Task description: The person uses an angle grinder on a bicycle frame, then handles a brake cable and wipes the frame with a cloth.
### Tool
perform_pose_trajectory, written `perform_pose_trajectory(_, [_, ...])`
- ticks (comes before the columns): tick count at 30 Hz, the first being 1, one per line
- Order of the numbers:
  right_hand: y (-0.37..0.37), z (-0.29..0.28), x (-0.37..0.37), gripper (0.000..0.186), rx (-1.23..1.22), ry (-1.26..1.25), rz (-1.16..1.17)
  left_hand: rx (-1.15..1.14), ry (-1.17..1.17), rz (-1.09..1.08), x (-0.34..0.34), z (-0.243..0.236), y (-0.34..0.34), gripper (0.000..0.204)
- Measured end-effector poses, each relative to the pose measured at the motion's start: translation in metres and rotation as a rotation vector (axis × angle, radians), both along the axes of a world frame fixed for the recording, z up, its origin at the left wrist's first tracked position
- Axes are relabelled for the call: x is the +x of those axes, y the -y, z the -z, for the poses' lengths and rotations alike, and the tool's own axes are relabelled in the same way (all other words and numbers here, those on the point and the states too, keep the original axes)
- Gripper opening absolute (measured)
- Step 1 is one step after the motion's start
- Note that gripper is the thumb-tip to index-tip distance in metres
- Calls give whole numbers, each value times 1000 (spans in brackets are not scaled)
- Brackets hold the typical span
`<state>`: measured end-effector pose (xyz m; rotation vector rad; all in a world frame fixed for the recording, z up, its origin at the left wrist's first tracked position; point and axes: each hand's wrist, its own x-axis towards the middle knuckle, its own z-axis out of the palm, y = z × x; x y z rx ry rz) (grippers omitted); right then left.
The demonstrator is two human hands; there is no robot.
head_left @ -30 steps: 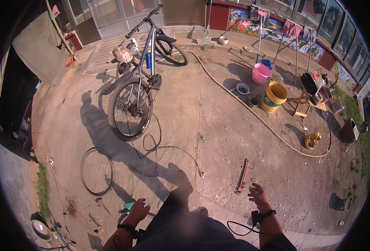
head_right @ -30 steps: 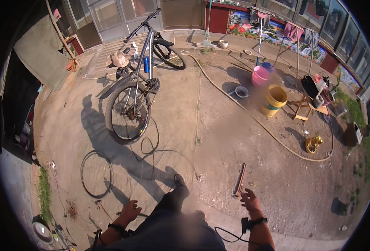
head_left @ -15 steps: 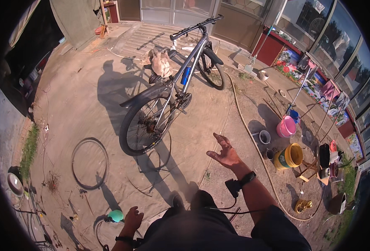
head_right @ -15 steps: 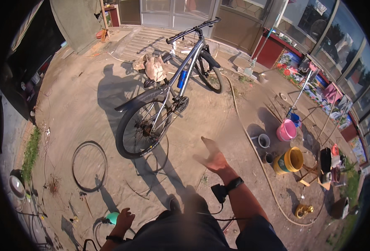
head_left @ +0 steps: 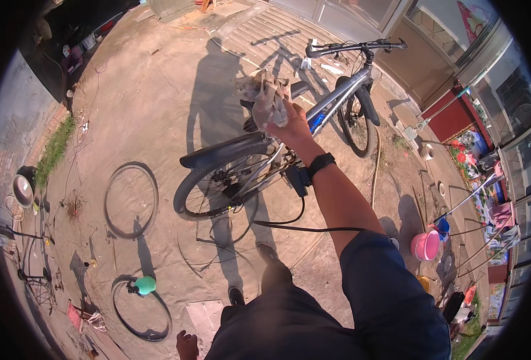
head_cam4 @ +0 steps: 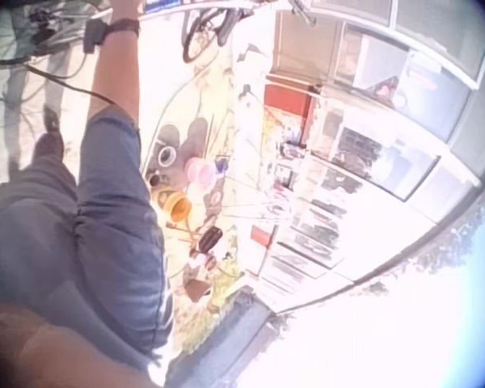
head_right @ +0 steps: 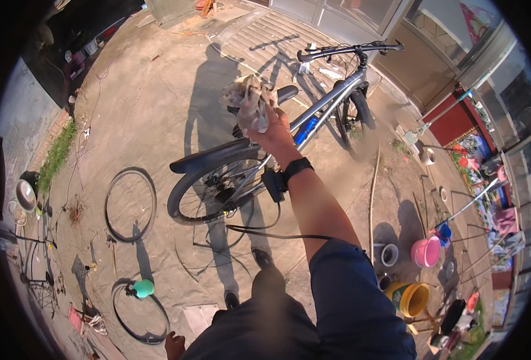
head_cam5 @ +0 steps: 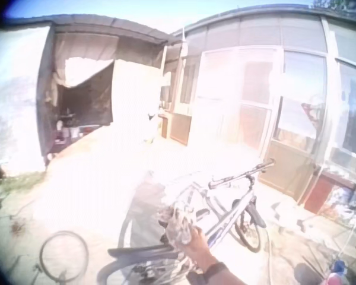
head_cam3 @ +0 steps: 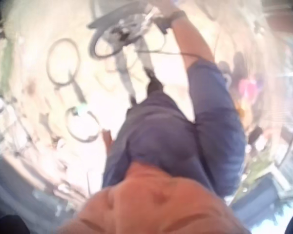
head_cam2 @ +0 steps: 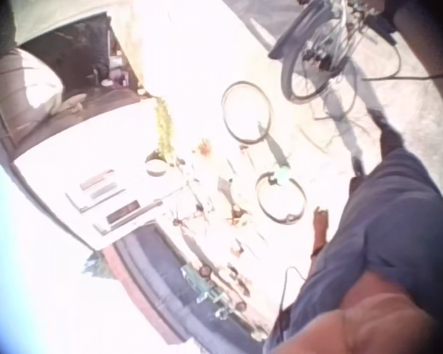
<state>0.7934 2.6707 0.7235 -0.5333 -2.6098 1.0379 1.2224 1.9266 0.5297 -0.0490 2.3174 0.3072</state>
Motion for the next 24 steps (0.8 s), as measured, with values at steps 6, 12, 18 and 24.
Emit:
perform_pose_trajectory(6, [-27, 39, -58, 100, 36, -31, 55, 76, 13, -472, 41, -29, -69, 41])
perform_pose_trajectory(12, [-44, 56, -80, 59, 125, 27, 117, 90, 36, -702, 68, -53, -122, 52])
perform_pose_trajectory(18, [-43, 8, -80, 40, -26, -183, 110, 165, -97, -958, 95, -19, -129, 52])
perform_pose_trajectory(24, [54, -98, -64, 34, -307, -357, -136, 436, -314, -1087, -62, -116, -228, 40])
